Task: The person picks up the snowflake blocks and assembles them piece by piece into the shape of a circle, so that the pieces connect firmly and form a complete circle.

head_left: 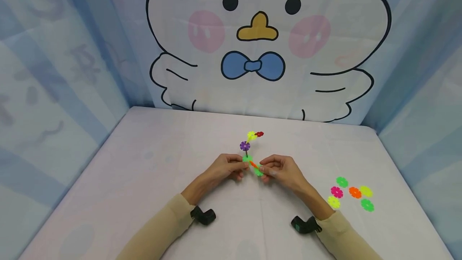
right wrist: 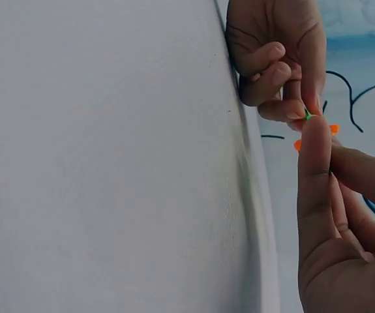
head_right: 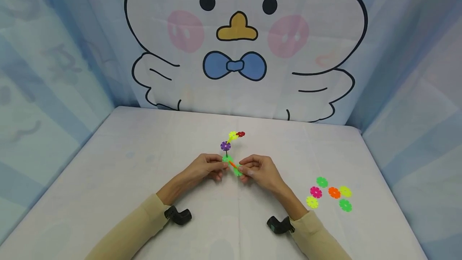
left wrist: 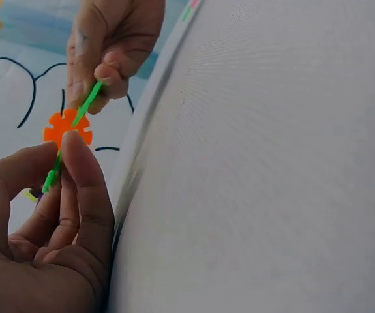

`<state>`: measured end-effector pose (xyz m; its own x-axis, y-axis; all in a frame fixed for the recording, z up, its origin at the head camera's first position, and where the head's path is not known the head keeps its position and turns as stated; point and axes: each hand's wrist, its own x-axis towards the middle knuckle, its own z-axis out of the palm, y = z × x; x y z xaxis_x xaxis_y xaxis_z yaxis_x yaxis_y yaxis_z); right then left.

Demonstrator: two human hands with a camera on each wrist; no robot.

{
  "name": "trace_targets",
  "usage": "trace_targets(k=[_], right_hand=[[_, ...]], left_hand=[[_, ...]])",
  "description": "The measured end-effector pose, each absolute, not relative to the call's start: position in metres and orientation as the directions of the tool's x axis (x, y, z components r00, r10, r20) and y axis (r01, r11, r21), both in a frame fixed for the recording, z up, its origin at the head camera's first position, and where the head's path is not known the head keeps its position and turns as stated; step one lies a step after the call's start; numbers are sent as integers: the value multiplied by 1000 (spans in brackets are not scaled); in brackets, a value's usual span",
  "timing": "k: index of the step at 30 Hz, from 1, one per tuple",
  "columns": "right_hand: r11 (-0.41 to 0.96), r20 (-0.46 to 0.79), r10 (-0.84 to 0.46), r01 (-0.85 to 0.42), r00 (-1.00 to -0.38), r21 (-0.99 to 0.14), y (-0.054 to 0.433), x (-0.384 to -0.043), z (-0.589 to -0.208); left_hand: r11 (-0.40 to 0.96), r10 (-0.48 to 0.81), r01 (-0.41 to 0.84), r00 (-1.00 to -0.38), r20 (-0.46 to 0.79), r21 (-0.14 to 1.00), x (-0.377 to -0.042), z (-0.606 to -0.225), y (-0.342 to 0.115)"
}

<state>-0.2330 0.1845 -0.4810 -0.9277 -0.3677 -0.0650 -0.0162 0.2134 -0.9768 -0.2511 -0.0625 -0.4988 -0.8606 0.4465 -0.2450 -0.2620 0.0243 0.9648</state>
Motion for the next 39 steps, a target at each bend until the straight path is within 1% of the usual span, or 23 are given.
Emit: trace_targets(k=[5,8,15,19,24,28,33,39], right_hand=[[158,-70,-350,15,-934,-987,179,-230,-480],[146,-58,-338,9,-939,-989,177,-229,-480],[198,12,-330,-81,-944,-977,172,-226,-482],[239,14,-326,-97,-945,-966,172,-225,-482],[349,12,-326,-132,-945,-928,178,-225,-481],[451,17,-300,-158,-954,-878,192,-226,-479],[563,12,-253,-157,-967,-811,225,-225,-474],[672,33,-201,-163,-979,-722,277,-222,-467]], left_hand=[[22,506,-269,-828,-243,963,-248,-498,-60],[24,511,-264,-826,-239,964,-246,-497,-58],[18,481,-260,-844,-236,965,-245,-499,-55],[22,468,-267,-849,-246,964,-245,-499,-54],[23,452,-258,-859,-240,966,-245,-499,-52],[23,451,-259,-859,-241,966,-246,-500,-51],[33,453,-266,-855,-252,963,-247,-502,-52],[32,451,-253,-859,-240,967,-247,-502,-55]])
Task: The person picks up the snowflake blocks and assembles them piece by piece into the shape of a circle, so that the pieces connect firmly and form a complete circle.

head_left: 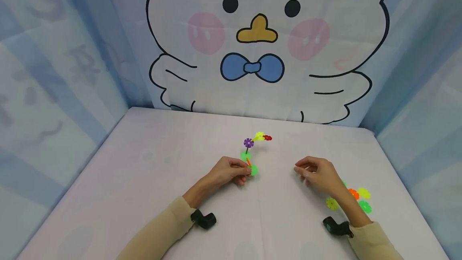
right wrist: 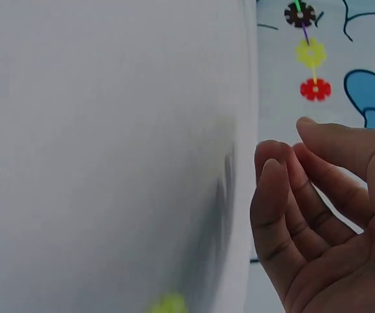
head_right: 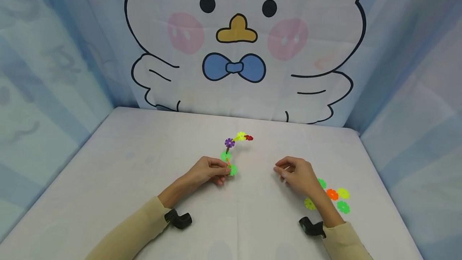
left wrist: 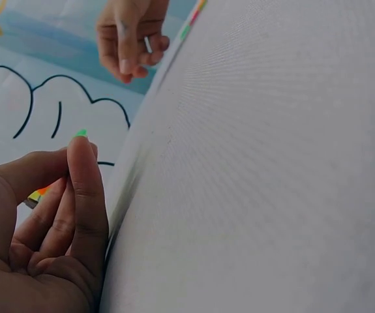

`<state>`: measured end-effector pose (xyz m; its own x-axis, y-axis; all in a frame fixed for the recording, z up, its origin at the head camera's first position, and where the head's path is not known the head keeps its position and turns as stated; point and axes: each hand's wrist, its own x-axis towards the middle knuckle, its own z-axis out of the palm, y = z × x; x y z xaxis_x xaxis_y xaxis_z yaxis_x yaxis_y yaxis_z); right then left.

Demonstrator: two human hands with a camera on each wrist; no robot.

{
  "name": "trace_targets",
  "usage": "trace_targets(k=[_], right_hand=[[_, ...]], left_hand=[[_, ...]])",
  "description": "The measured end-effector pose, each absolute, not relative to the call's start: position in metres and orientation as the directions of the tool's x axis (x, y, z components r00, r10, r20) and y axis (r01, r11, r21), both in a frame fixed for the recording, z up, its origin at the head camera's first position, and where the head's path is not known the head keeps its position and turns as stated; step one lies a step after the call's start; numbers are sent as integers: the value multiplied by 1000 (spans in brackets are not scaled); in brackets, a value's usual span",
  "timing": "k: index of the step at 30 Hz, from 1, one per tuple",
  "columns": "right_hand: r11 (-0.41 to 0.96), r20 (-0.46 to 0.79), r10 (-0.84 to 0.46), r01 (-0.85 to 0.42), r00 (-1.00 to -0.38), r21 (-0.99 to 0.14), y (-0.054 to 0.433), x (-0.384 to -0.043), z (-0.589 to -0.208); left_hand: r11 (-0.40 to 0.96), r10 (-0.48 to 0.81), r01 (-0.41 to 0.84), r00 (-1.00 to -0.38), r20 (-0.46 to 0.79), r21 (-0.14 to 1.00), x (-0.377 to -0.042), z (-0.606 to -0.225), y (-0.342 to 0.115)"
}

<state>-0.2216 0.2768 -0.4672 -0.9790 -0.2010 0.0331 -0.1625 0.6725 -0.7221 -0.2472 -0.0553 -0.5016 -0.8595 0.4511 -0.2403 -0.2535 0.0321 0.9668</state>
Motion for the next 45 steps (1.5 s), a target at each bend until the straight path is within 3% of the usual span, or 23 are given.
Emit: trace_targets(k=[9,16,35,45], right_hand=[[861,43,-76,-87,-996,-501,357,-200,-459],[918,-39,-26,-8,-999,-396,387,-190,-460],[913,-32,-12,2,-999,-409,379,-195,-460],[807,-48,-8,22,-999,-590,366,-193,-458]], left_hand=[[20,465,-257,-853,-237,966,-247,-500,-55],[18,474,-256,-849,-234,966,-247,-499,-52],[28,471,-263,-848,-245,964,-247,-500,-54],[40,456,-252,-856,-242,967,-246,-498,-55]])
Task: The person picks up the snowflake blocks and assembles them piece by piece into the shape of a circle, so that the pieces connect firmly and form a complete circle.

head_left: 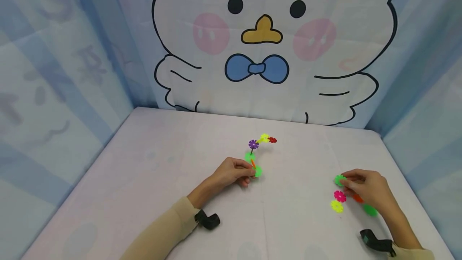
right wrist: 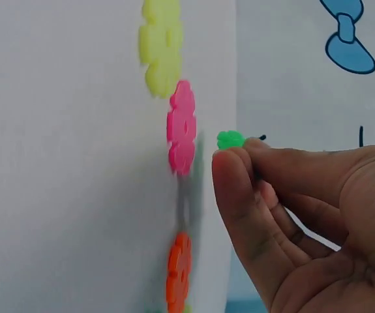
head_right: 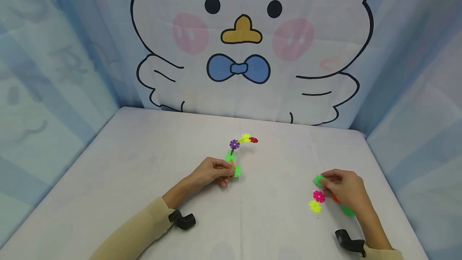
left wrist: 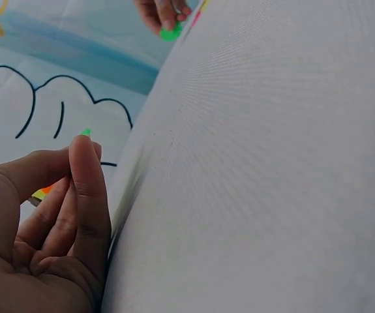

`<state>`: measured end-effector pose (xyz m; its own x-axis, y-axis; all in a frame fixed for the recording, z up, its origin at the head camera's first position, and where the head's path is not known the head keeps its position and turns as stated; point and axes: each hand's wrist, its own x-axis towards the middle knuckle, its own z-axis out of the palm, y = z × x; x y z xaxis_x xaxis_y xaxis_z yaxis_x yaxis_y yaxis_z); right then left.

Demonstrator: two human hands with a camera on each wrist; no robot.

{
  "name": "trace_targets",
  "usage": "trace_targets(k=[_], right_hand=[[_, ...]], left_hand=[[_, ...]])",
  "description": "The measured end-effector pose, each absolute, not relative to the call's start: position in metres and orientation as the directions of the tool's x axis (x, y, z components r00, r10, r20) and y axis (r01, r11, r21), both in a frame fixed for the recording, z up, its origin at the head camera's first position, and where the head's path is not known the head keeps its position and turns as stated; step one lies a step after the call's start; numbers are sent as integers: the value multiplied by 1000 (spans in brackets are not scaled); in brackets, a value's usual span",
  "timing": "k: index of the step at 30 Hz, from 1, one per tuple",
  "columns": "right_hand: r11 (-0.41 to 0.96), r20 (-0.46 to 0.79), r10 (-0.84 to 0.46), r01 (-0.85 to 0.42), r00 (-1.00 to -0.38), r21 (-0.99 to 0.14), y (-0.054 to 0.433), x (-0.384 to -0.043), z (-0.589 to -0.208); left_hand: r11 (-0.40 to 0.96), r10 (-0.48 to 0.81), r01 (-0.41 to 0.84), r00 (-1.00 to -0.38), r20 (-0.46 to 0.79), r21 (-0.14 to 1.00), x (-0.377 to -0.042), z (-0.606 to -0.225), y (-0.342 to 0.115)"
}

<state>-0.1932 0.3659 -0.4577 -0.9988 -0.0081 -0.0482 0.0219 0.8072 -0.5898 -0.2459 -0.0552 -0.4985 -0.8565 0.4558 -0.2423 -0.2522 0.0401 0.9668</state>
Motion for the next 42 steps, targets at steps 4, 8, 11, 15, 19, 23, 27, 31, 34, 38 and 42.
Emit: trace_targets(k=[4,8,11,15,19,23,27,31,34,38,42], right_hand=[[714,-48,-52,-4,-997,-700,349,-196,-457],[645,-45,-116,-41,-992,-763,327,-202,-459],[595,-38,-170,-72,-985,-801,310,-208,-461],[536,-29,-220,-96,-975,-839,288,-216,-466],[527,-16,-244,-119,-970,-841,267,-222,-470],[503,-10,-287,-141,-958,-853,244,-227,-469],[478,-10,-344,-166,-939,-862,225,-230,-465],[471,8,-384,-203,-923,-859,212,-231,-465],[483,17,-393,-222,-919,-847,204,-232,-467],[514,12,-394,-232,-919,-826,198,-231,-468],[531,17,-403,-249,-915,-810,195,-229,-467]], left_hand=[[45,453,-246,-859,-239,968,-246,-500,-55],[47,456,-243,-858,-237,969,-247,-500,-55],[48,455,-248,-857,-242,968,-247,-500,-55],[52,455,-254,-855,-250,966,-247,-500,-55],[52,454,-255,-855,-251,965,-247,-499,-55],[51,452,-253,-857,-248,966,-247,-500,-55],[51,448,-254,-858,-250,966,-247,-500,-55],[53,444,-258,-859,-254,965,-248,-500,-54],[47,443,-259,-860,-253,965,-248,-501,-54],[35,445,-260,-860,-248,965,-248,-501,-54],[31,446,-259,-861,-245,965,-248,-502,-54]])
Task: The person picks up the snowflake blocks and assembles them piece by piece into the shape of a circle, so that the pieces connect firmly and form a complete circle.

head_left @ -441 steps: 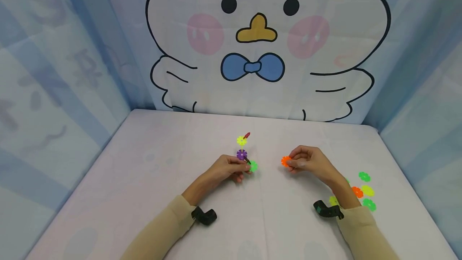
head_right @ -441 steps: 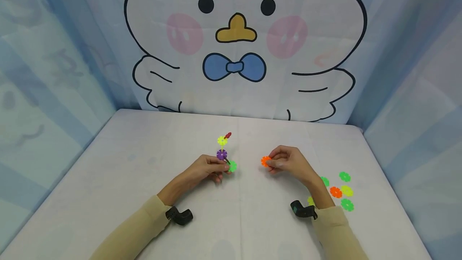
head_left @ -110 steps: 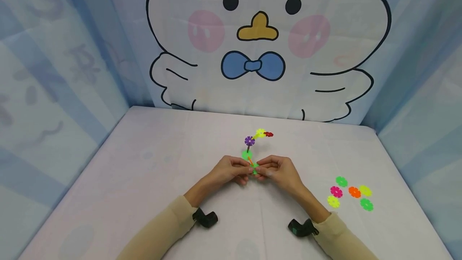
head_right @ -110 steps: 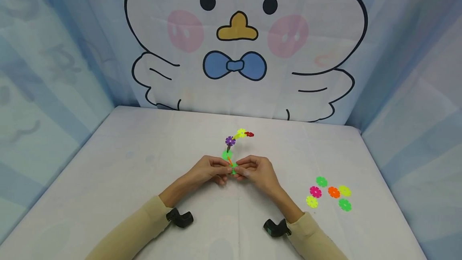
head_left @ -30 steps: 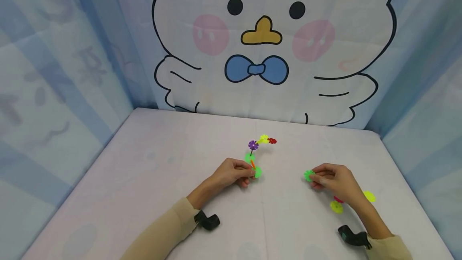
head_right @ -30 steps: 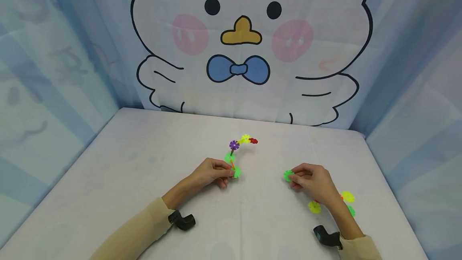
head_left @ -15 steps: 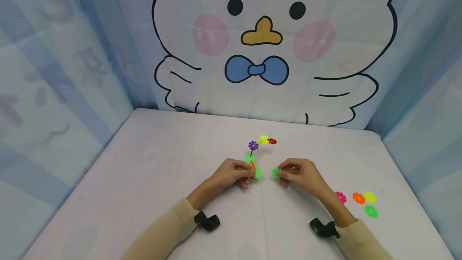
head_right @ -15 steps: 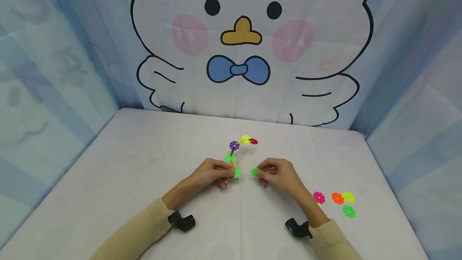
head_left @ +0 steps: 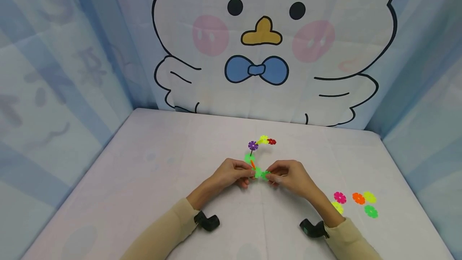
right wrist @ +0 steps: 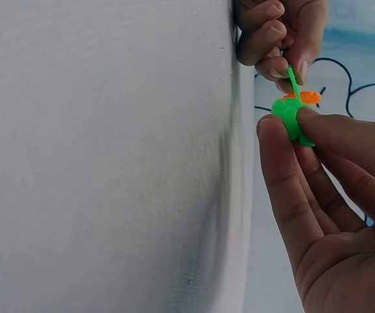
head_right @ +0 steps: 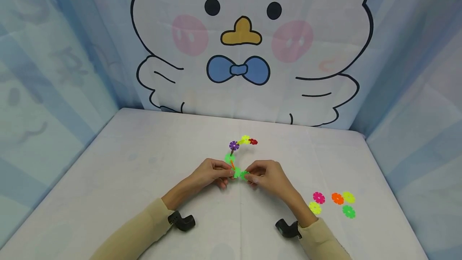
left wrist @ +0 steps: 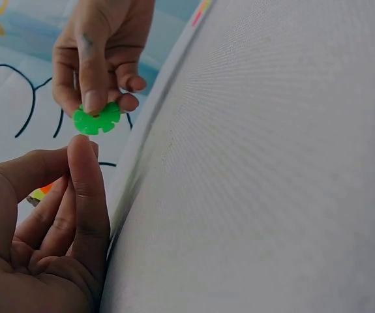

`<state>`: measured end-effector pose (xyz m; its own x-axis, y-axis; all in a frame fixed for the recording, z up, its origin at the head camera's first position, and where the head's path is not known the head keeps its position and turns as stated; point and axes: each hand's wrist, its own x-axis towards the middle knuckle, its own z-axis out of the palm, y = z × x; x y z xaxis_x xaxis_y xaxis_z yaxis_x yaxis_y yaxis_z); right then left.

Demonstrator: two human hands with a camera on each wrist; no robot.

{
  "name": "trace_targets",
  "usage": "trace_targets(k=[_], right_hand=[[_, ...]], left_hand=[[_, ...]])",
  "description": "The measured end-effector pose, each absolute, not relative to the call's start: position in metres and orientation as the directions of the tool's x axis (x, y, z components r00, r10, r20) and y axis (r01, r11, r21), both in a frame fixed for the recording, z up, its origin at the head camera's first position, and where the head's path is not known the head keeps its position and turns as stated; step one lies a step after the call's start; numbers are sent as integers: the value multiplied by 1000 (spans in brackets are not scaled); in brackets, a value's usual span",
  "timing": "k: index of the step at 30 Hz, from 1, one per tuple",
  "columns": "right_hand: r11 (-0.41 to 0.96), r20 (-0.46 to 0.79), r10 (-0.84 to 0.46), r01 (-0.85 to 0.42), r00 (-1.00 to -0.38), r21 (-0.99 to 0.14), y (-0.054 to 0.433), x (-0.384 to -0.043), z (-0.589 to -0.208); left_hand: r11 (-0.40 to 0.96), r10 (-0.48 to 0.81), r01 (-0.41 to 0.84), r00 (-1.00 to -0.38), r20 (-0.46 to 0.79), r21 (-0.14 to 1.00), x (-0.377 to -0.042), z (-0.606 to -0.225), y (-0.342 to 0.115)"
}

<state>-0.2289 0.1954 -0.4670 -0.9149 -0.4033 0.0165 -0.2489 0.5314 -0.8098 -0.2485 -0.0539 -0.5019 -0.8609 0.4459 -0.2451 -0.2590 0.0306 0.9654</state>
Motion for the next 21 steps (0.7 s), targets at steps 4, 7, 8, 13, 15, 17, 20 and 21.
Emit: trace_targets(k=[4,7,8,13,15,17,20,21], right_hand=[[537,31,-402,-263,-915,-801,194,-227,-466],[542,51,-404,-284,-913,-791,192,-226,-467],[543,60,-406,-294,-912,-787,192,-226,-468],[534,120,-415,-348,-902,-770,189,-224,-470],[530,144,-413,-366,-899,-765,188,-223,-470],[530,160,-407,-375,-899,-760,186,-222,-470],[545,174,-399,-385,-900,-745,183,-221,-470],[551,176,-395,-386,-902,-740,183,-220,-470]], left_hand=[[33,444,-260,-861,-247,965,-248,-502,-53],[38,443,-261,-861,-250,965,-248,-502,-53],[40,443,-259,-861,-249,965,-248,-502,-54],[38,447,-257,-860,-247,966,-248,-502,-55],[32,449,-257,-860,-244,966,-248,-501,-55],[30,451,-253,-860,-239,967,-248,-501,-55],[32,448,-251,-862,-238,967,-248,-500,-54],[33,448,-249,-862,-237,968,-248,-500,-54]])
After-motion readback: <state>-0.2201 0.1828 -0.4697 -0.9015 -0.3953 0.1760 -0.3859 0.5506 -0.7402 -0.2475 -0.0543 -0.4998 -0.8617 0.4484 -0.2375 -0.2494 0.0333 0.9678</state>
